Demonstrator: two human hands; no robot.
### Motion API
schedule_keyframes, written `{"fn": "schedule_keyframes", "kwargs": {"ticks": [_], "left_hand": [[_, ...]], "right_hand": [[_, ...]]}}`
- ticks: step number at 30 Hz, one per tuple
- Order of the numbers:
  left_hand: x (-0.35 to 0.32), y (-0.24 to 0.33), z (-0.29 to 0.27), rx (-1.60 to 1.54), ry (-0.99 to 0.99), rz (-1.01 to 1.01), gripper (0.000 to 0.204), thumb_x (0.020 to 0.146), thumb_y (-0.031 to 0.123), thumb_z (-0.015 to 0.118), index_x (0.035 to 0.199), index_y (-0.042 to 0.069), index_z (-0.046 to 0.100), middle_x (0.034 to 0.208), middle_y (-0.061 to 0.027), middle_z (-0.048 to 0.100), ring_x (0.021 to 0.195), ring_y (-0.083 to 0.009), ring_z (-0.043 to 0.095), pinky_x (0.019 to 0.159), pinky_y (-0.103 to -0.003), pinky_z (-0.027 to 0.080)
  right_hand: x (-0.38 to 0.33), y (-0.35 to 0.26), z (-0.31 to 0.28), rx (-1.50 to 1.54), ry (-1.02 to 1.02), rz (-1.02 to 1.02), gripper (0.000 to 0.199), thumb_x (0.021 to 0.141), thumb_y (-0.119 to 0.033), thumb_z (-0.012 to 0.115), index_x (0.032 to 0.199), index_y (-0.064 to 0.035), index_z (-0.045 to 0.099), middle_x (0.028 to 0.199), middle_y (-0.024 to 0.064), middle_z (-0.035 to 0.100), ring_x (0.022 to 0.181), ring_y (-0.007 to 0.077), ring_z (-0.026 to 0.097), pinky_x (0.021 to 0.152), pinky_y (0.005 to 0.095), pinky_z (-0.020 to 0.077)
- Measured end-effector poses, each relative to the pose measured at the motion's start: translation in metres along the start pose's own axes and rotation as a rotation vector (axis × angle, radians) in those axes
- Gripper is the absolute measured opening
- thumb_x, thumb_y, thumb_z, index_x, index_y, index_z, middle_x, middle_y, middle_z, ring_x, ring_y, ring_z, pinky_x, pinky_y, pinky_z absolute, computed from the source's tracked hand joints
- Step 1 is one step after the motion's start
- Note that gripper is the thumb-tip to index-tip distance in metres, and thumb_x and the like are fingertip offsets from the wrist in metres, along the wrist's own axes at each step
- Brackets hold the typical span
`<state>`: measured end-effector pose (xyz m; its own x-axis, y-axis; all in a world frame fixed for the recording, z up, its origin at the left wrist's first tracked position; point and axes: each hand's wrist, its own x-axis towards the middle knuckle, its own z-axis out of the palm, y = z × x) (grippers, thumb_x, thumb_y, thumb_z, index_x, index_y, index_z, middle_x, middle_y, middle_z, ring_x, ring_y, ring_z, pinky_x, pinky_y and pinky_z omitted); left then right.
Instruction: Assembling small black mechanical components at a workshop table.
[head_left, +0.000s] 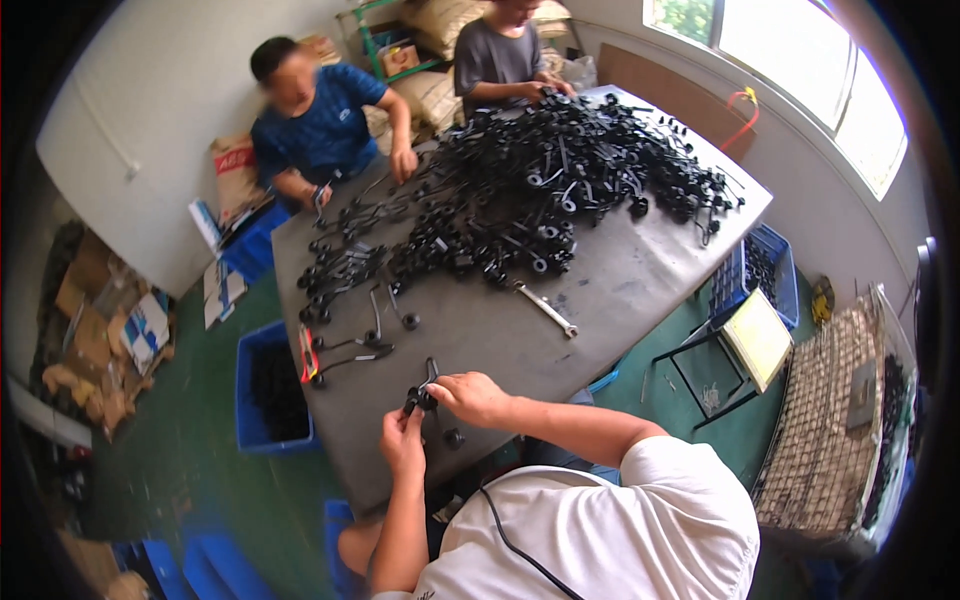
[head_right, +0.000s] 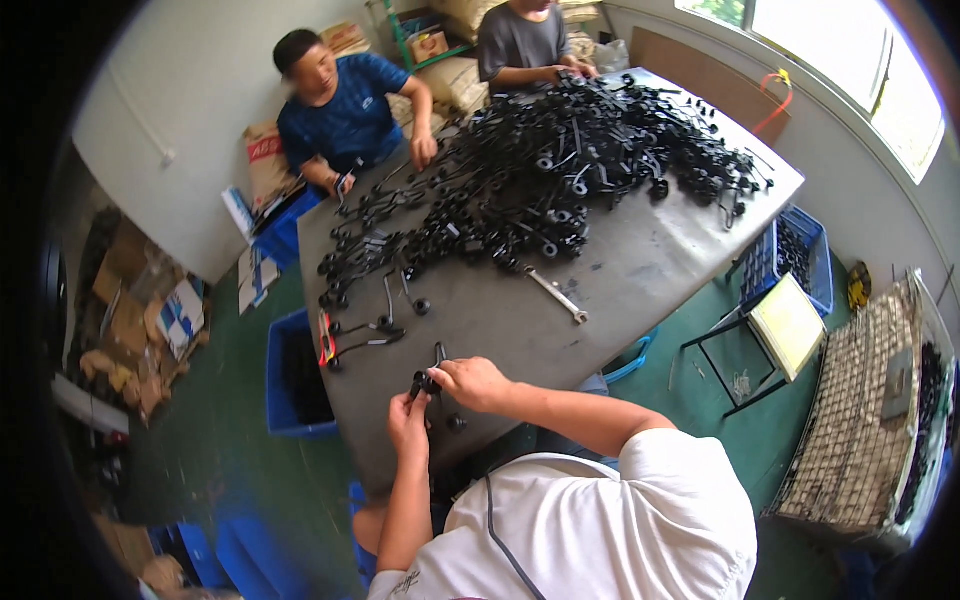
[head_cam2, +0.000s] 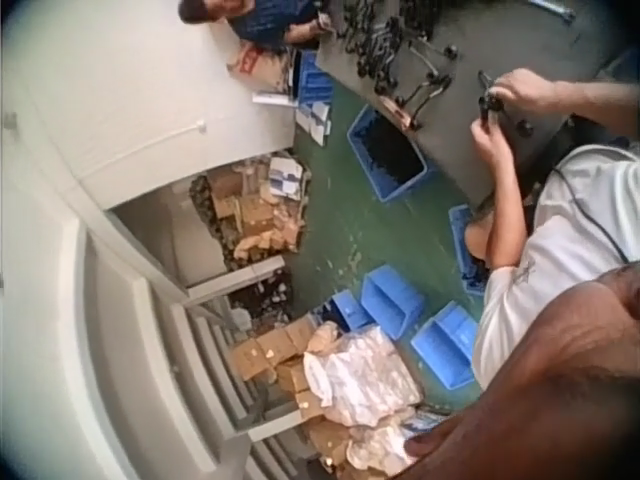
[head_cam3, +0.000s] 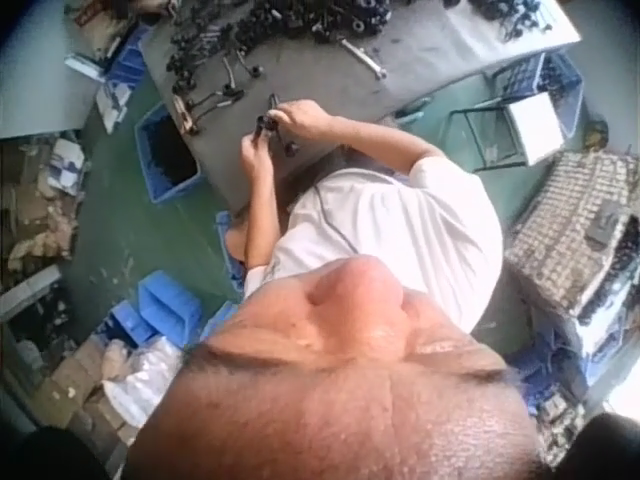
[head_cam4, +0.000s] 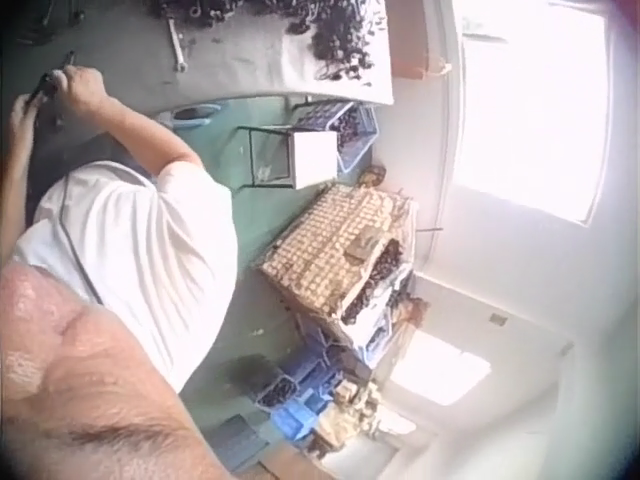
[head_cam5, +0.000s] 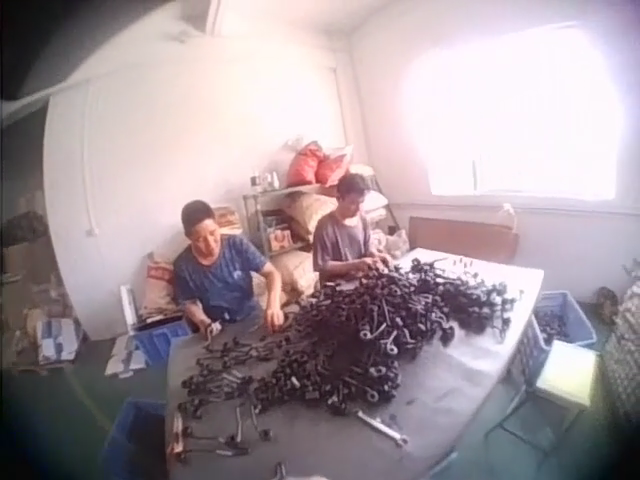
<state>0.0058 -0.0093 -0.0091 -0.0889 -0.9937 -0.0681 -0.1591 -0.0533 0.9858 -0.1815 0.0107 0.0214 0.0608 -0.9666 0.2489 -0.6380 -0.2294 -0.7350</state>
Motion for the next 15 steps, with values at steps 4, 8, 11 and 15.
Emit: {"fn": "schedule_keyframes", "kwargs": {"ticks": [4, 8, 11, 15], "left_hand": [[0.005, 0.000, 0.003, -0.008, -0.019, 0.019, 0.029, 0.093, 0.026, 0.074, 0.101, 0.001, 0.062, 0.082, -0.0011, 0.067, 0.060, -0.0052, 0.053, 0.048, -0.022, 0.040], [0.007, 0.005, 0.005, -0.034, -0.005, 0.016, 0.025, 0.095, 0.024, 0.072, 0.101, 0.002, 0.061, 0.087, -0.0032, 0.070, 0.062, -0.0049, 0.054, 0.049, -0.021, 0.040], [0.005, 0.003, 0.003, -0.005, 0.009, 0.014, 0.025, 0.096, 0.024, 0.071, 0.104, 0.002, 0.061, 0.088, -0.0039, 0.071, 0.065, -0.0056, 0.058, 0.050, -0.021, 0.042], [0.005, 0.002, -0.001, -0.014, 0.007, -0.005, 0.025, 0.096, 0.023, 0.070, 0.103, 0.002, 0.061, 0.089, -0.0040, 0.071, 0.067, -0.0056, 0.058, 0.051, -0.021, 0.042]], "right_hand": [[-0.004, -0.006, -0.010, -0.111, 0.047, -0.097, 0.042, 0.106, -0.039, 0.040, 0.094, -0.0050, 0.061, 0.087, 0.0167, 0.067, 0.088, 0.0386, 0.065, 0.079, 0.0498, 0.0491], [0.002, -0.009, -0.028, 0.023, -0.366, 0.238, 0.060, 0.106, -0.051, 0.031, 0.100, -0.0042, 0.068, 0.095, 0.0204, 0.070, 0.097, 0.0411, 0.064, 0.087, 0.0495, 0.0500], [0.000, -0.001, -0.012, 0.097, -0.098, 0.104, 0.065, 0.105, -0.055, 0.030, 0.103, -0.0026, 0.068, 0.096, 0.0218, 0.070, 0.099, 0.0432, 0.064, 0.086, 0.0505, 0.0510], [0.000, -0.011, -0.027, 0.029, -0.202, 0.072, 0.062, 0.105, -0.054, 0.032, 0.105, -0.0026, 0.067, 0.103, 0.0226, 0.069, 0.101, 0.0430, 0.064, 0.085, 0.0512, 0.0512]]}}
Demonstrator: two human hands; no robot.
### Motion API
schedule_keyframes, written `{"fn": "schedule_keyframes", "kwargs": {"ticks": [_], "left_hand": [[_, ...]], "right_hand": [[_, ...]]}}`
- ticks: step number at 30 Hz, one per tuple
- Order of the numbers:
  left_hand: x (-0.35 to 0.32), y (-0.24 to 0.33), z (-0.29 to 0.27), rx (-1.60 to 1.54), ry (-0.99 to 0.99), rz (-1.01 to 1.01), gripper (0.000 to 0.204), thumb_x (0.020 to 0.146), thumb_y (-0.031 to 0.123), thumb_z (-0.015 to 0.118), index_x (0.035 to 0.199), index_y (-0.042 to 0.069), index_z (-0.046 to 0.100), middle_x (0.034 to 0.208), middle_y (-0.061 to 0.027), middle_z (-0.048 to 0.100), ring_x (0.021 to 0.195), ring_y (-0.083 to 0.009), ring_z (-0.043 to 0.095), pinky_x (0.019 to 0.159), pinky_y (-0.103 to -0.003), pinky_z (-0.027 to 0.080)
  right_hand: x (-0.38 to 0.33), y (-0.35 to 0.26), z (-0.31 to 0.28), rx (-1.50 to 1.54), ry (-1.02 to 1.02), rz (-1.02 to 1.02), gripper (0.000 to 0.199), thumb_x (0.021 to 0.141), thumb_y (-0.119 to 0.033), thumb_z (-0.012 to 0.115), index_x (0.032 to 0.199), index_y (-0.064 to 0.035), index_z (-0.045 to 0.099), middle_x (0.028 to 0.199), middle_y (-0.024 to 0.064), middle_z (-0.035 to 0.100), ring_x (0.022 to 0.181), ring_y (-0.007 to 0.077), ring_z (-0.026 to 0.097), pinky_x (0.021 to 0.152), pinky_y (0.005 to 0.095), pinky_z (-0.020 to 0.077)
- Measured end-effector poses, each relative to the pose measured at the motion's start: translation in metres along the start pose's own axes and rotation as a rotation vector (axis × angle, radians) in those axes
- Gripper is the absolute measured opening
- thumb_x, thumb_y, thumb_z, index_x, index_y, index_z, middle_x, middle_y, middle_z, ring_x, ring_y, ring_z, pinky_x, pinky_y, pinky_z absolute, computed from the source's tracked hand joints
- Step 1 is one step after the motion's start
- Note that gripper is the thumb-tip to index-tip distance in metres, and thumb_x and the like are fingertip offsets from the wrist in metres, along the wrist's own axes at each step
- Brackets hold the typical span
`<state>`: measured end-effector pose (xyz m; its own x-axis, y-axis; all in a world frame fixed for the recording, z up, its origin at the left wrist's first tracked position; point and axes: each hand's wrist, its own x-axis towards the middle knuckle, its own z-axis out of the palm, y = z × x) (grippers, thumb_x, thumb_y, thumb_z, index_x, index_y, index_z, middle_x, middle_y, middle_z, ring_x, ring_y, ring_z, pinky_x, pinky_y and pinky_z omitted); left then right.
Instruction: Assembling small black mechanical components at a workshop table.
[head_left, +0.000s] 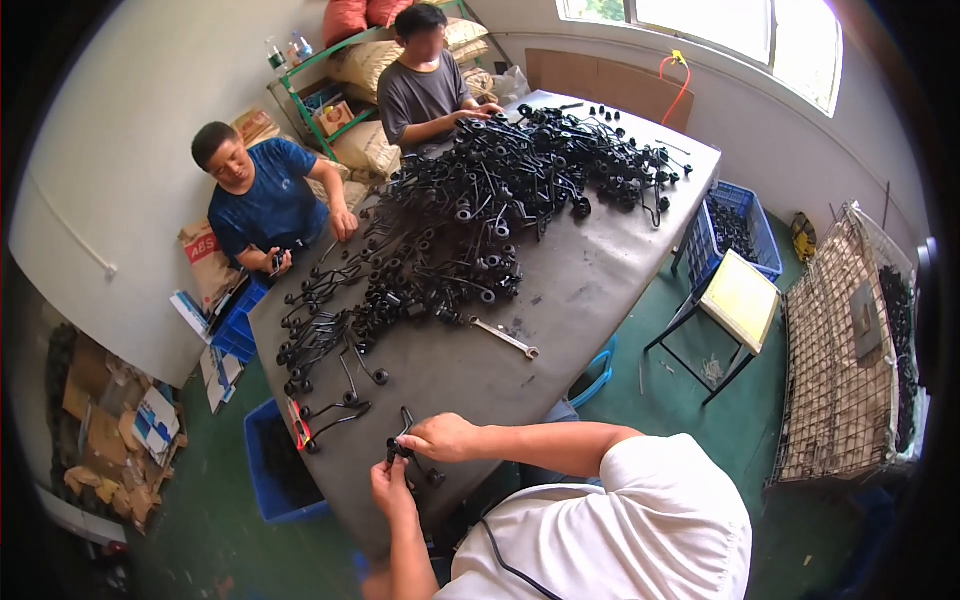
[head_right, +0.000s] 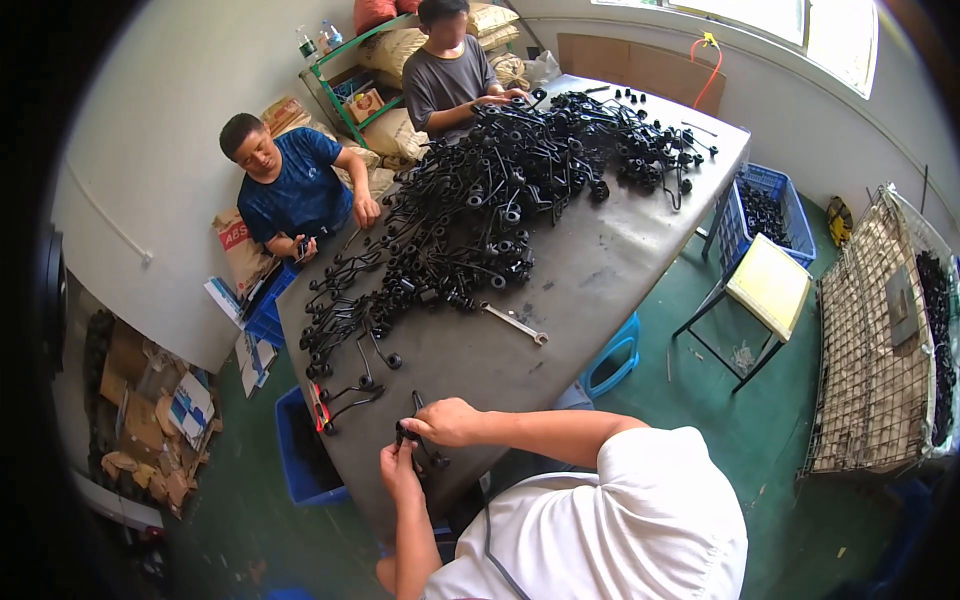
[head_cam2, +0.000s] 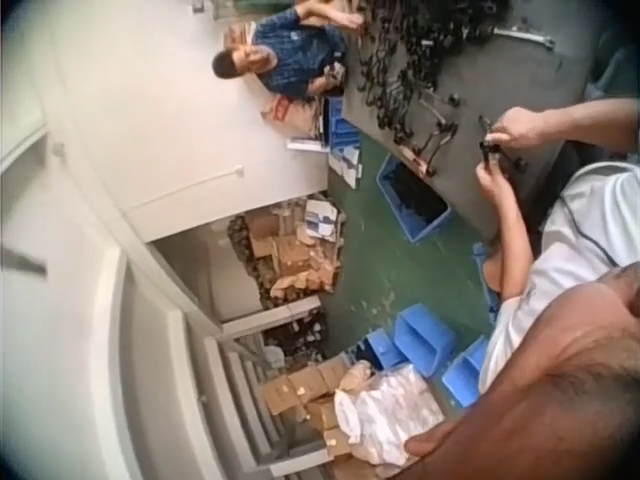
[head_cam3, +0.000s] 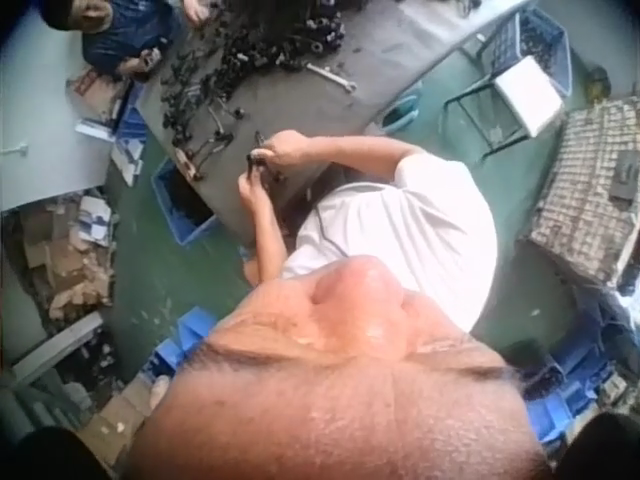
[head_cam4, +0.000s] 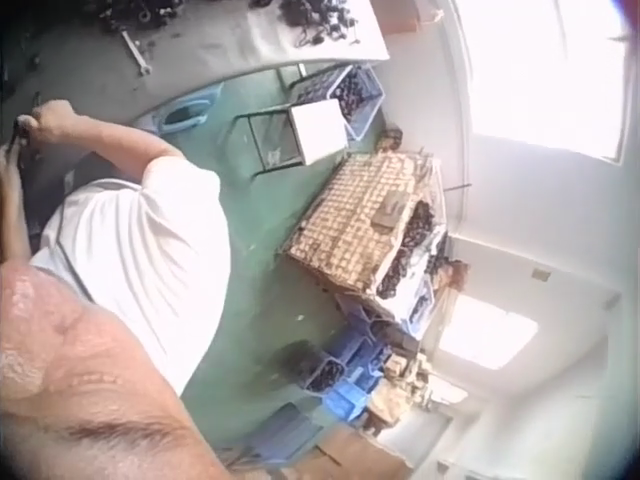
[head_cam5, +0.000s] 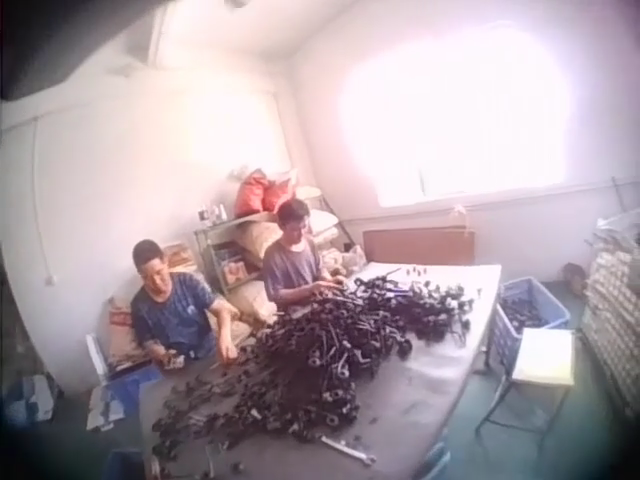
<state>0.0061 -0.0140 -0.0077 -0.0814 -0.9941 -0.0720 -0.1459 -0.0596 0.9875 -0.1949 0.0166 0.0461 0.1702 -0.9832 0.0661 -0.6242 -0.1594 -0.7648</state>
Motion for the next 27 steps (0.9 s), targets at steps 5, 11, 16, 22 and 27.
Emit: {"fn": "schedule_keyframes", "kwargs": {"ticks": [5, 11, 16, 22, 27], "left_hand": [[-0.006, 0.002, 0.002, 0.010, 0.002, 0.024, 0.024, 0.097, 0.022, 0.069, 0.103, 0.002, 0.060, 0.088, -0.0031, 0.070, 0.067, -0.0053, 0.057, 0.052, -0.021, 0.041], [-0.015, 0.013, 0.014, 0.019, 0.028, 0.019, 0.022, 0.096, 0.021, 0.069, 0.102, 0.001, 0.061, 0.085, -0.0017, 0.067, 0.062, -0.0047, 0.052, 0.052, -0.021, 0.040], [-0.022, 0.012, 0.019, 0.062, 0.084, -0.008, 0.027, 0.093, 0.024, 0.073, 0.102, 0.001, 0.061, 0.085, -0.0039, 0.067, 0.064, -0.0082, 0.055, 0.056, -0.025, 0.045], [-0.036, 0.021, 0.040, 0.303, 0.255, 0.338, 0.031, 0.092, 0.022, 0.073, 0.110, 0.000, 0.059, 0.096, -0.0127, 0.067, 0.082, -0.0242, 0.065, 0.076, -0.037, 0.052], [-0.032, 0.027, 0.031, 0.332, 0.207, 0.282, 0.033, 0.092, 0.021, 0.073, 0.112, 0.000, 0.058, 0.098, -0.0138, 0.068, 0.083, -0.0256, 0.064, 0.077, -0.038, 0.052]], "right_hand": [[0.004, 0.012, 0.008, 0.037, -0.022, 0.013, 0.056, 0.105, -0.053, 0.036, 0.099, -0.0044, 0.064, 0.099, 0.0185, 0.066, 0.092, 0.0407, 0.064, 0.084, 0.0516, 0.0500], [-0.001, 0.017, 0.021, -0.033, 0.319, -0.315, 0.024, 0.097, -0.025, 0.058, 0.096, -0.0011, 0.054, 0.082, 0.0198, 0.059, 0.084, 0.0407, 0.063, 0.074, 0.0495, 0.0518], [0.000, 0.023, 0.028, 0.011, 0.211, -0.116, 0.029, 0.101, -0.028, 0.052, 0.096, 0.0002, 0.055, 0.089, 0.0212, 0.065, 0.087, 0.0435, 0.063, 0.076, 0.0526, 0.0512], [0.006, 0.040, 0.024, 0.749, -0.046, 0.397, 0.047, 0.104, -0.044, 0.048, 0.097, 0.0000, 0.064, 0.088, 0.0133, 0.067, 0.082, 0.0257, 0.062, 0.078, 0.0435, 0.0513], [-0.006, 0.085, -0.070, -0.406, 0.442, 0.248, 0.027, 0.091, -0.030, 0.066, 0.096, -0.0038, 0.061, 0.093, 0.0173, 0.064, 0.087, 0.0399, 0.066, 0.072, 0.0489, 0.0522]]}}
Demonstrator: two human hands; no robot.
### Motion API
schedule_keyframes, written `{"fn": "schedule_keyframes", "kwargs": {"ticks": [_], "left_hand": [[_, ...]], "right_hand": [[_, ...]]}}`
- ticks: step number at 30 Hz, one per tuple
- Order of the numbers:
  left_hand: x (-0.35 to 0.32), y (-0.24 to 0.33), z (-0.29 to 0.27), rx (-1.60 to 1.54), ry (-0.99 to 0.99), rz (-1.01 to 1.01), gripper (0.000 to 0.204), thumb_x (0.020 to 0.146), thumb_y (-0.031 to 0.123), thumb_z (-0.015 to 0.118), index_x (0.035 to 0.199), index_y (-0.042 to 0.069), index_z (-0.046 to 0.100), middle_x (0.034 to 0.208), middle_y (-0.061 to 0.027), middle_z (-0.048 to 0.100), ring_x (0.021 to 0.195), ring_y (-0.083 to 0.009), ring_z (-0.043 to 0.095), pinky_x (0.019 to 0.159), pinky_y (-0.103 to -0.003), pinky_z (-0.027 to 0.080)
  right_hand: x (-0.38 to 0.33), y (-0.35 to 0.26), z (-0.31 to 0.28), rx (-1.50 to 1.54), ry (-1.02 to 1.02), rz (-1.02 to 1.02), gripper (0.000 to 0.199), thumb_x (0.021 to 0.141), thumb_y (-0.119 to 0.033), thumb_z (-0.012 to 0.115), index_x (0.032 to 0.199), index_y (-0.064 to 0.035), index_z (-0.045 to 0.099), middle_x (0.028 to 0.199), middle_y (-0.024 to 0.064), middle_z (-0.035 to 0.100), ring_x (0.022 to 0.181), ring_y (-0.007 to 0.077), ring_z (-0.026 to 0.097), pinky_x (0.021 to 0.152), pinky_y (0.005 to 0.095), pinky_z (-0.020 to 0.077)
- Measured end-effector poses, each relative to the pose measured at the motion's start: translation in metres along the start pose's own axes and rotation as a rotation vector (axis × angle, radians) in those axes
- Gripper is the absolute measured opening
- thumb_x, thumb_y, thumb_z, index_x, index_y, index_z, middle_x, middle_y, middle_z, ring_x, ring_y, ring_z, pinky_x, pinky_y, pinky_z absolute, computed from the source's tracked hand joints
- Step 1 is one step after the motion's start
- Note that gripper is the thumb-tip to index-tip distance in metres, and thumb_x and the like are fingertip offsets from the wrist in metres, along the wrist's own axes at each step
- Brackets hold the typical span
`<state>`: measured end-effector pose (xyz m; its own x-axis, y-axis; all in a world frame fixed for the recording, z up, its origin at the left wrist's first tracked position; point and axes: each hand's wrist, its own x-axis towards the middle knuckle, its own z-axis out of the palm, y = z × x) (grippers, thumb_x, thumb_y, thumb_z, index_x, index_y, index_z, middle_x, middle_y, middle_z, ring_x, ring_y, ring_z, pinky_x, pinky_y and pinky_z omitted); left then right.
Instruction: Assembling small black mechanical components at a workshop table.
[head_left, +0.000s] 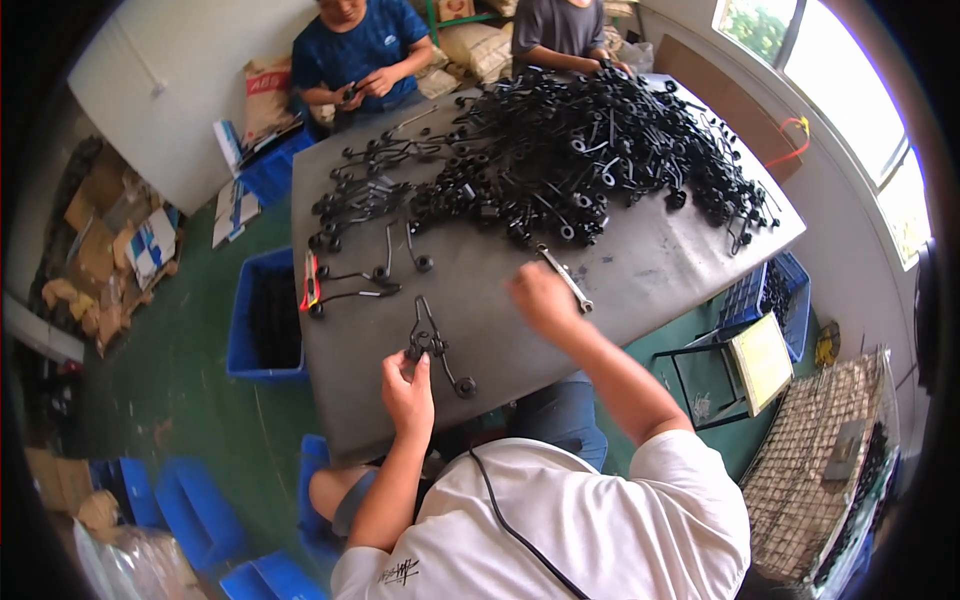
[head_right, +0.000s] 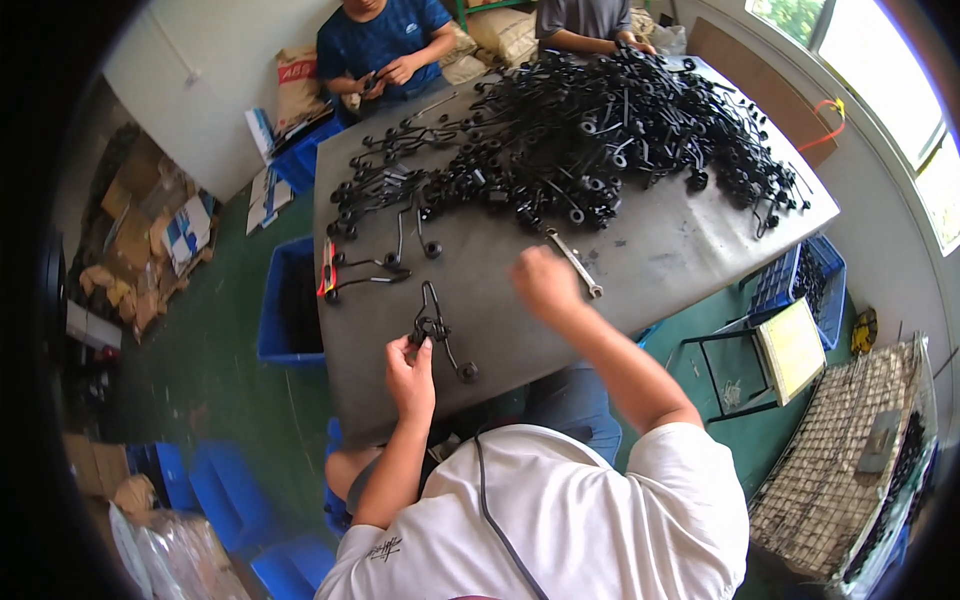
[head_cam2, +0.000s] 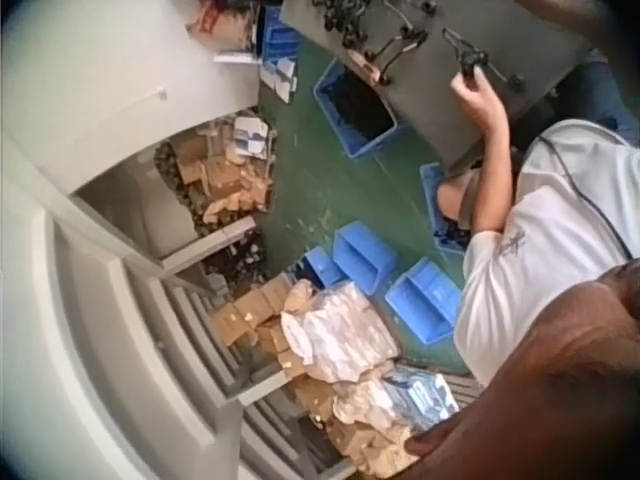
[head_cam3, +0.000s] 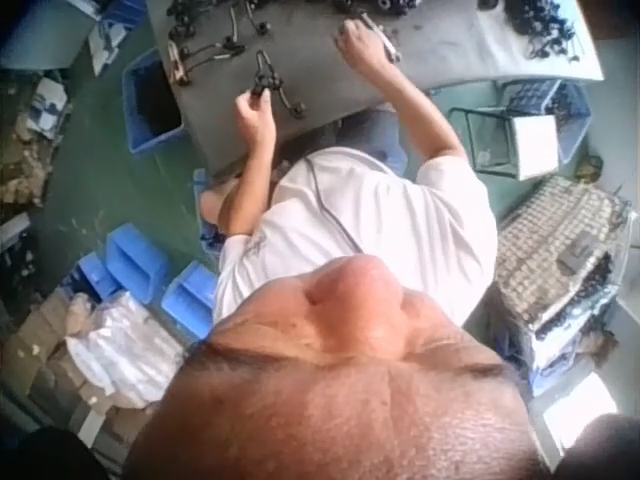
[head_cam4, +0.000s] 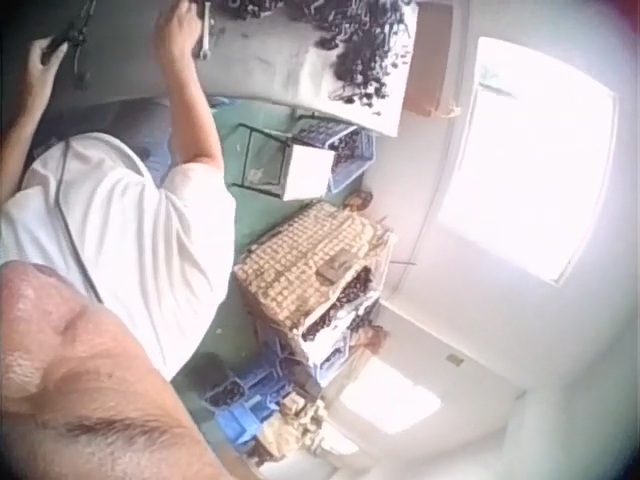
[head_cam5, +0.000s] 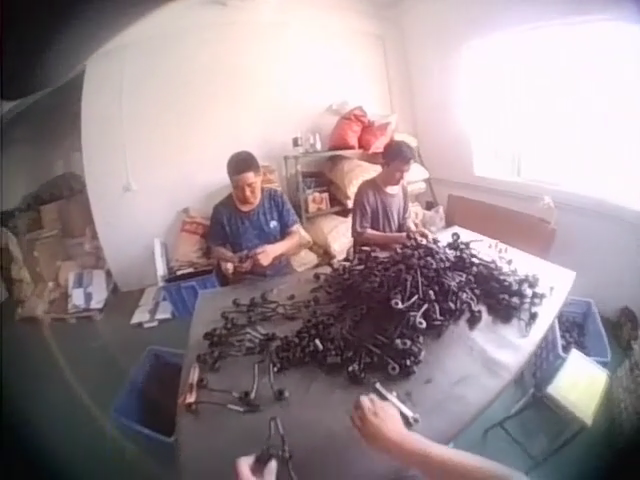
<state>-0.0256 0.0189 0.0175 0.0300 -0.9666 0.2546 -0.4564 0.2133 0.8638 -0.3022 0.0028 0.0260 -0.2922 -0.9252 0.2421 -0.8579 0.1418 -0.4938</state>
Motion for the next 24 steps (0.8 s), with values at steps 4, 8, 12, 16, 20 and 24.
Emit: {"fn": "schedule_keyframes", "kwargs": {"ticks": [4, 8, 12, 16, 20, 24], "left_hand": [[0.004, -0.013, 0.001, 0.014, -0.021, -0.114, 0.036, 0.091, 0.022, 0.073, 0.114, 0.000, 0.057, 0.100, -0.0139, 0.069, 0.087, -0.0273, 0.065, 0.080, -0.039, 0.052], [0.009, -0.017, -0.002, 0.056, -0.079, -0.072, 0.042, 0.088, 0.021, 0.074, 0.119, 0.001, 0.055, 0.101, -0.0151, 0.069, 0.089, -0.0307, 0.067, 0.079, -0.040, 0.053], [0.007, -0.027, 0.006, 0.003, -0.066, 0.004, 0.042, 0.085, 0.019, 0.076, 0.118, 0.002, 0.055, 0.100, -0.0167, 0.071, 0.090, -0.0345, 0.069, 0.077, -0.043, 0.054], [0.005, -0.022, 0.006, 0.062, -0.026, 0.087, 0.044, 0.082, 0.016, 0.078, 0.117, 0.002, 0.055, 0.095, -0.0146, 0.072, 0.083, -0.0351, 0.070, 0.073, -0.044, 0.054], [0.004, -0.024, 0.002, 0.065, 0.002, 0.091, 0.044, 0.082, 0.015, 0.077, 0.118, 0.003, 0.055, 0.094, -0.0142, 0.072, 0.080, -0.0349, 0.069, 0.071, -0.044, 0.054], [0.001, -0.026, 0.004, 0.078, -0.010, 0.119, 0.045, 0.082, 0.014, 0.076, 0.120, 0.004, 0.055, 0.093, -0.0135, 0.071, 0.079, -0.0346, 0.068, 0.072, -0.045, 0.052]], "right_hand": [[0.016, 0.067, -0.011, -0.400, -0.097, 0.154, 0.033, 0.086, -0.015, 0.059, 0.115, -0.0005, 0.053, 0.112, 0.0198, 0.059, 0.093, 0.0395, 0.068, 0.080, 0.0502, 0.0538], [0.039, 0.077, -0.017, -0.144, -0.297, 0.220, 0.037, 0.077, -0.019, 0.067, 0.106, 0.0013, 0.058, 0.104, 0.0234, 0.068, 0.097, 0.0417, 0.067, 0.087, 0.0459, 0.0542], [0.013, 0.029, -0.024, 0.395, -0.166, 0.151, 0.025, 0.079, -0.013, 0.068, 0.100, -0.0008, 0.061, 0.077, 0.0125, 0.065, 0.073, 0.0227, 0.063, 0.068, 0.0355, 0.0503], [-0.044, -0.015, 0.006, 0.718, -0.013, 0.086, 0.011, 0.091, -0.003, 0.059, 0.102, -0.0025, 0.060, 0.072, 0.0088, 0.059, 0.059, 0.0148, 0.054, 0.056, 0.0316, 0.0444], [-0.076, -0.051, 0.024, 0.529, -0.053, -0.203, 0.009, 0.095, -0.004, 0.059, 0.104, -0.0040, 0.059, 0.082, 0.0123, 0.062, 0.065, 0.0199, 0.061, 0.058, 0.0331, 0.0479], [-0.083, -0.068, 0.009, 0.496, 0.087, -0.449, 0.013, 0.098, 0.001, 0.053, 0.109, -0.0025, 0.056, 0.083, 0.0085, 0.065, 0.072, 0.0184, 0.063, 0.067, 0.0307, 0.0496]]}}
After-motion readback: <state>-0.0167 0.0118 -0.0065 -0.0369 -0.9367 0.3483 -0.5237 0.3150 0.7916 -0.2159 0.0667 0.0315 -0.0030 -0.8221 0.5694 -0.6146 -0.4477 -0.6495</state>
